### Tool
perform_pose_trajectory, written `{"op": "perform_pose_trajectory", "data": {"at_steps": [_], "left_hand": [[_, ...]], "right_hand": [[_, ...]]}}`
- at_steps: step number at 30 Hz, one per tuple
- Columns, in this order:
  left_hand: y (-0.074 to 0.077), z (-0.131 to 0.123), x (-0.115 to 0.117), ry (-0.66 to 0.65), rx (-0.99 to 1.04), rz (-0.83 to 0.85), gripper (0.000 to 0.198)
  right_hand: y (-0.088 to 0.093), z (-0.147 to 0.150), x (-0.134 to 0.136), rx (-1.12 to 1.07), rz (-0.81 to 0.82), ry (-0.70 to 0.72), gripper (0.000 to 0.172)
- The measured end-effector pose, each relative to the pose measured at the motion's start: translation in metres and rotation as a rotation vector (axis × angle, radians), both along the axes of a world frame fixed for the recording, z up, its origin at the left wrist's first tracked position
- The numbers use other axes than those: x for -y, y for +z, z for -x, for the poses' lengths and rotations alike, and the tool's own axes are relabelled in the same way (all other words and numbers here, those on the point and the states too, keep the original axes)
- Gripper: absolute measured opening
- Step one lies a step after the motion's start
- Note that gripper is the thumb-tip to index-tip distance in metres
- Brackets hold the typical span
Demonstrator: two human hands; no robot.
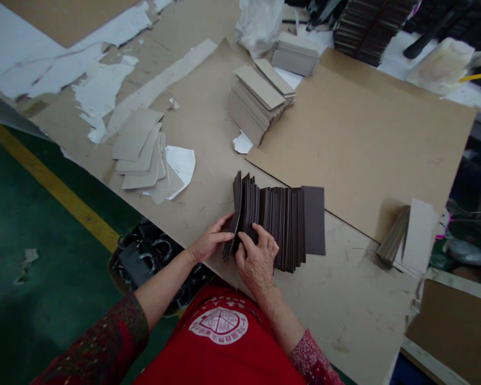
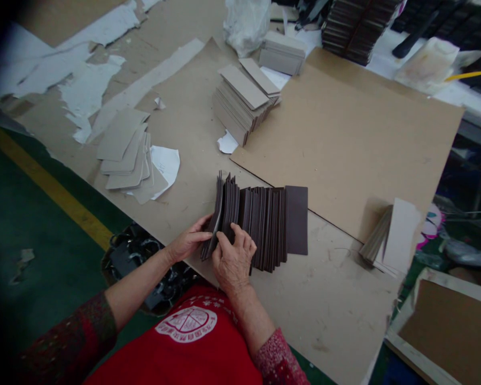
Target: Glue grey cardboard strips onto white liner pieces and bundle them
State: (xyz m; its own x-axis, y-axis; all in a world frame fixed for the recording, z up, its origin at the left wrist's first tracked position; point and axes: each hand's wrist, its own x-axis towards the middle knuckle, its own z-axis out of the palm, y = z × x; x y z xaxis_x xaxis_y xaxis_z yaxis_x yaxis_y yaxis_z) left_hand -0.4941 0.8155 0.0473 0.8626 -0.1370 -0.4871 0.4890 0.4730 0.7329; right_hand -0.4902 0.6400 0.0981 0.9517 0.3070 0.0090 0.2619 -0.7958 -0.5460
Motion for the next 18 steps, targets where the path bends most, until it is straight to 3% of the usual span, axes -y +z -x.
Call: {"op": "perform_pose_trajectory", "data": {"at_steps": [7,18], "left_hand": [[-0.0010,0.0006,-0.0002,-0.002,0.000,0.011,0.067],[-0.0031,0.0008,-0.0009,-0.007,0.006,0.014,0.067]], "right_hand": [[-0.0012,-0.0004,-0.0023,-0.001,0.024,-0.002,0.015],[0.0000,-0.0011,-0.0037,-0.016,0.016,-0.017,0.017]]}}
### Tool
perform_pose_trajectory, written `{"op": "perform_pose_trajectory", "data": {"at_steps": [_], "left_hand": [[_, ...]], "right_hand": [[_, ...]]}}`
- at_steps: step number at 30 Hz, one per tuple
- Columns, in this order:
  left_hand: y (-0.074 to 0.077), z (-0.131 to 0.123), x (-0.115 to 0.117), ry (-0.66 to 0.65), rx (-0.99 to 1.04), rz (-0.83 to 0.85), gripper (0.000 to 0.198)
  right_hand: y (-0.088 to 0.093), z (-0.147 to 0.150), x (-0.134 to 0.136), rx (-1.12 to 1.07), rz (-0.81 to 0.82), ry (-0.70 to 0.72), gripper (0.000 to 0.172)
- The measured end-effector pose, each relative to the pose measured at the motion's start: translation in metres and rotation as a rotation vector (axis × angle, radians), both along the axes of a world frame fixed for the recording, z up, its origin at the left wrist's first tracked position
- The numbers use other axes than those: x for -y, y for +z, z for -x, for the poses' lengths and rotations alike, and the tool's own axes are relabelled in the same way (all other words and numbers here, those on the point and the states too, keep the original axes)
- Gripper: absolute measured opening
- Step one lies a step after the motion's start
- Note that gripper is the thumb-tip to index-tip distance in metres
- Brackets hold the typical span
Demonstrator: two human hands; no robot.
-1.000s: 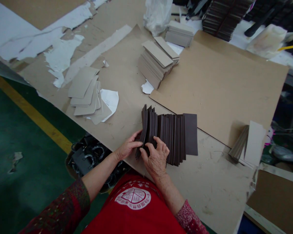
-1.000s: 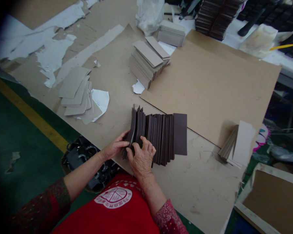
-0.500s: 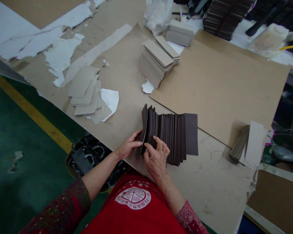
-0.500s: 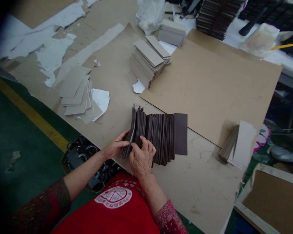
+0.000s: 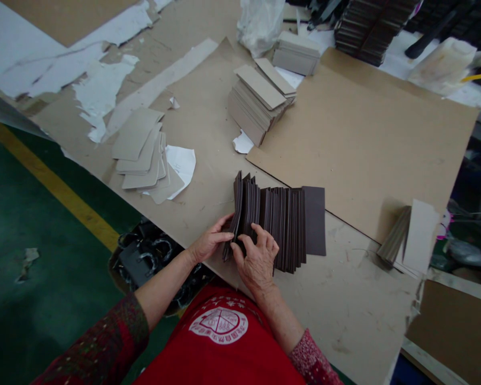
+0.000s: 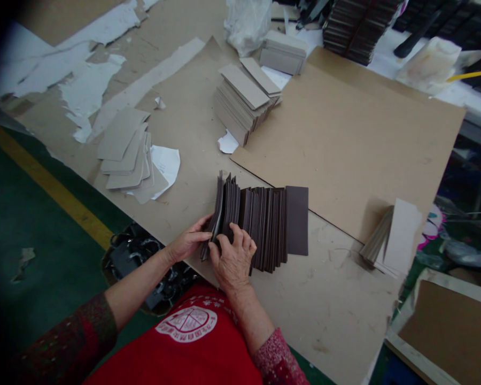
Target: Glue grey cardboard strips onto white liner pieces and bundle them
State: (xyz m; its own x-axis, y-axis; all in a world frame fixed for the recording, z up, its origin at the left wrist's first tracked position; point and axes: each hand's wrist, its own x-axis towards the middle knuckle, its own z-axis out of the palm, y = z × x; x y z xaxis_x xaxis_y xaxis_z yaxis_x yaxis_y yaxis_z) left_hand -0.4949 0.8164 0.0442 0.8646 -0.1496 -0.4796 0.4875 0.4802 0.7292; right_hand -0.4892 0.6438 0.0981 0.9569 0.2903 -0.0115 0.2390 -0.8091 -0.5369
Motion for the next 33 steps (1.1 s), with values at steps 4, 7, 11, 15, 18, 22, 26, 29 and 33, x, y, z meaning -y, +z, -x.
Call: {"op": "perform_pose_trajectory", "data": {"at_steps": [4,7,11,15,18,22,26,29,33], "left_hand": [[0.0005,-0.0003,-0.0007,-0.007,0.001,-0.012,0.066],[-0.0003,0.0001,-0.0014,-0.010,0.001,-0.020,0.066],[-0.0020,0.0010,-0.0021,-0.008,-0.001,-0.031,0.067],[-0.0029,0.0010,-0.0022,-0.006,-0.001,-0.039,0.066],[-0.0031,0.0005,-0.0020,-0.006,0.007,-0.039,0.067],[-0.0027,0.0003,-0.0019,-0.010,0.011,-0.044,0.068],[-0.0024,0.0006,-0.0016,-0.014,0.015,-0.051,0.069],[-0.0025,0.0006,-0.0016,-0.013,0.019,-0.055,0.069],[-0.0023,0.0003,-0.0019,-0.019,0.024,-0.059,0.069]], "right_hand": [[0.0010,0.0003,0.0001,-0.008,0.002,0.000,0.020],[0.0007,0.0002,0.0006,-0.006,-0.001,0.005,0.025],[0.0002,-0.0003,0.0014,-0.009,0.000,0.012,0.031],[-0.0005,-0.0005,0.0019,0.003,0.006,0.018,0.033],[-0.0009,-0.0005,0.0026,0.013,0.011,0.032,0.036],[-0.0001,-0.0003,0.0037,0.011,0.015,0.046,0.042],[0.0009,-0.0002,0.0040,0.021,0.030,0.071,0.047],[0.0011,0.0000,0.0039,0.017,0.028,0.072,0.046],[0.0014,-0.0007,0.0029,0.002,0.026,0.073,0.032]]}}
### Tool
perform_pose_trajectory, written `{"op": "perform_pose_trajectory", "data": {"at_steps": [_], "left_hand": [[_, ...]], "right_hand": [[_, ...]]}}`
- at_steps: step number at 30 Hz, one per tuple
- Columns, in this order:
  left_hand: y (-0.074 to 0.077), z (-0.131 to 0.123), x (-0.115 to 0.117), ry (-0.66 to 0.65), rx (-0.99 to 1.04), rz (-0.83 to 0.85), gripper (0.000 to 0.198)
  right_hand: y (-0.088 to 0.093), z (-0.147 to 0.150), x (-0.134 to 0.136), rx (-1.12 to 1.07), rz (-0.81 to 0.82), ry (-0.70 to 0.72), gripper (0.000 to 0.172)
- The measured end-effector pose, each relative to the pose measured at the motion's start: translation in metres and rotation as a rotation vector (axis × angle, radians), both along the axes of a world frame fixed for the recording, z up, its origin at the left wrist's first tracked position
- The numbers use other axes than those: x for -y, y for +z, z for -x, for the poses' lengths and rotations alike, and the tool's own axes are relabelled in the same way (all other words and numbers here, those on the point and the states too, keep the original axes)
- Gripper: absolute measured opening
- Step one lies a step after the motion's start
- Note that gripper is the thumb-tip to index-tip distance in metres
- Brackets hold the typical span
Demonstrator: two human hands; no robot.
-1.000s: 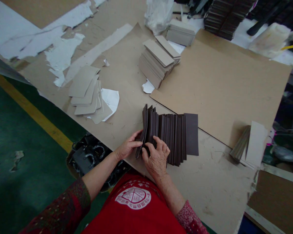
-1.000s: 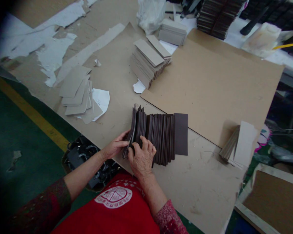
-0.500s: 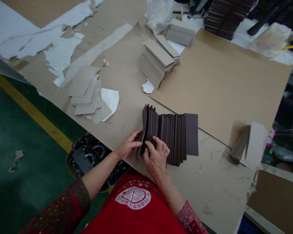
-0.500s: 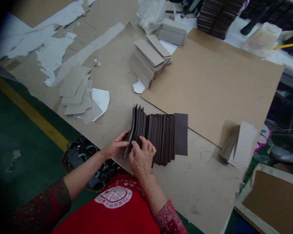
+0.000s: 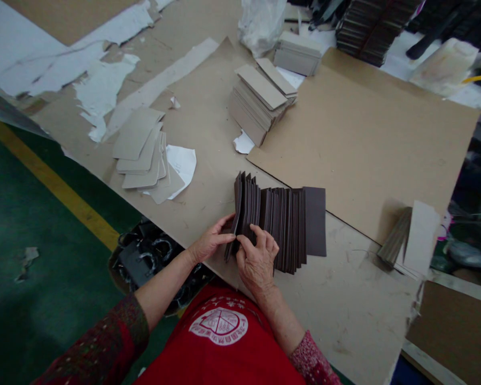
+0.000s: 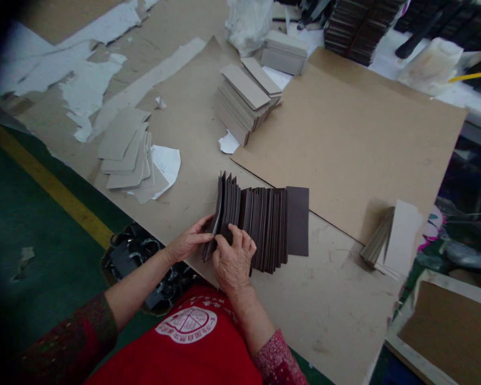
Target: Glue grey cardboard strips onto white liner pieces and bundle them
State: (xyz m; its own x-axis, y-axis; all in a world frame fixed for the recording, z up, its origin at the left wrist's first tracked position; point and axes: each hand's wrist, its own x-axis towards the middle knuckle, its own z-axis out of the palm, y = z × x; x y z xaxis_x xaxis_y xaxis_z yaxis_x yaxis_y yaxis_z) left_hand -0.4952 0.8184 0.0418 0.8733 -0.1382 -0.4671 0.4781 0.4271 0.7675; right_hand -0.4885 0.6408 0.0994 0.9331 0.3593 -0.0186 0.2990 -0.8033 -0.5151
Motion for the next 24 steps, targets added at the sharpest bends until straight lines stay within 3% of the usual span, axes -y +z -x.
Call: {"op": "perform_pose_trajectory", "data": {"at_steps": [6,24], "left_hand": [[0.0013,-0.0006,-0.0004,-0.016,0.014,0.000,0.071],[0.0019,-0.0008,-0.0021,-0.026,0.003,0.030,0.068]], "right_hand": [[0.0005,-0.0018,-0.0048,0.004,-0.014,-0.052,0.015],[0.0039,-0.0028,-0.0077,-0.010,-0.016,-0.078,0.018]]}}
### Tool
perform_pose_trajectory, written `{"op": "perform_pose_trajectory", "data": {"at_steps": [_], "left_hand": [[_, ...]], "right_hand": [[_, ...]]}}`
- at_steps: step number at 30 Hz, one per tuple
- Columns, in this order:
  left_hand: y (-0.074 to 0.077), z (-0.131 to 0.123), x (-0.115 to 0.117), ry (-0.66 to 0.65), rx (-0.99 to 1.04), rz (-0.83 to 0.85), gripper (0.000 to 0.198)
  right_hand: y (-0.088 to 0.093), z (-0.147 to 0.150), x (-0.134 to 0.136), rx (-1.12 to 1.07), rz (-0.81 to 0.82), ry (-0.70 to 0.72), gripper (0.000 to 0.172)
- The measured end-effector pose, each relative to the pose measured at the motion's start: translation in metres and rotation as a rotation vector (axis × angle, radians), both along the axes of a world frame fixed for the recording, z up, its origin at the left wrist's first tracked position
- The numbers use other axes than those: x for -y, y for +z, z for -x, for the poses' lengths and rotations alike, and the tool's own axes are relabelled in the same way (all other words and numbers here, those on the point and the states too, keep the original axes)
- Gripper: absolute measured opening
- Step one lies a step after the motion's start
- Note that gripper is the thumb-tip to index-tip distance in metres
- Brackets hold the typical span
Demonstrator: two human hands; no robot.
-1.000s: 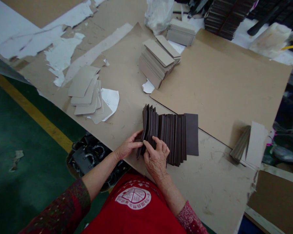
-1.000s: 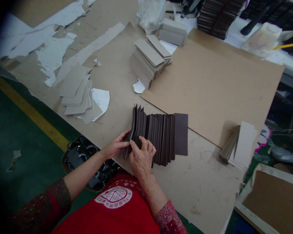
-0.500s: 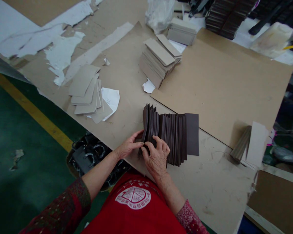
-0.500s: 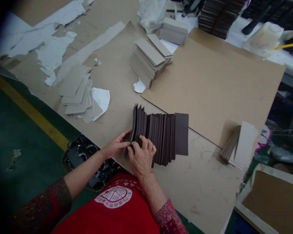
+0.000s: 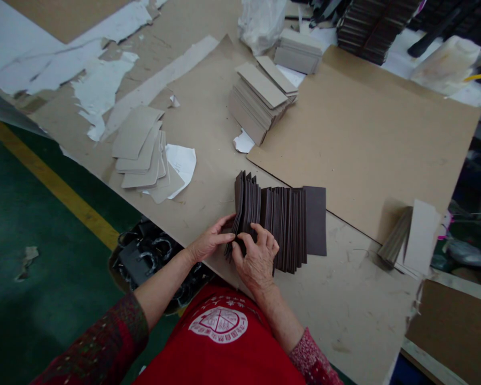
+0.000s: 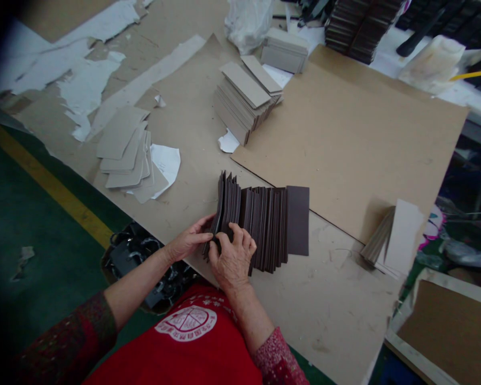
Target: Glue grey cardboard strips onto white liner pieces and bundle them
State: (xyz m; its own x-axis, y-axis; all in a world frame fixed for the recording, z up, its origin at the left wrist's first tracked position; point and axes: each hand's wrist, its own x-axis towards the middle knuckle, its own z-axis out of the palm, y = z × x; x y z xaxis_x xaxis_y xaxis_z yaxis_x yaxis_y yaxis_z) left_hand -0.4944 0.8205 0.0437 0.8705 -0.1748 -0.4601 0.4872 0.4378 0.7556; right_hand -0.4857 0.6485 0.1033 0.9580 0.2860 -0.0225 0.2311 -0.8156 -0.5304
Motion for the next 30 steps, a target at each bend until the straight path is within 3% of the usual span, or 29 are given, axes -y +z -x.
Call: {"op": "perform_pose_trajectory", "data": {"at_steps": [7,21,30], "left_hand": [[-0.0026,0.0002,-0.0007,0.008,-0.002,-0.014,0.066],[-0.0014,0.0000,-0.0010,-0.003,-0.007,-0.017,0.066],[-0.0029,0.0007,-0.0017,-0.018,0.018,-0.044,0.070]], "right_hand": [[-0.0006,0.0012,0.0000,0.016,0.021,0.010,0.020],[-0.0037,0.0010,0.0039,0.027,0.030,0.057,0.047],[-0.0038,0.0007,0.0007,0.010,0.043,0.052,0.027]]}}
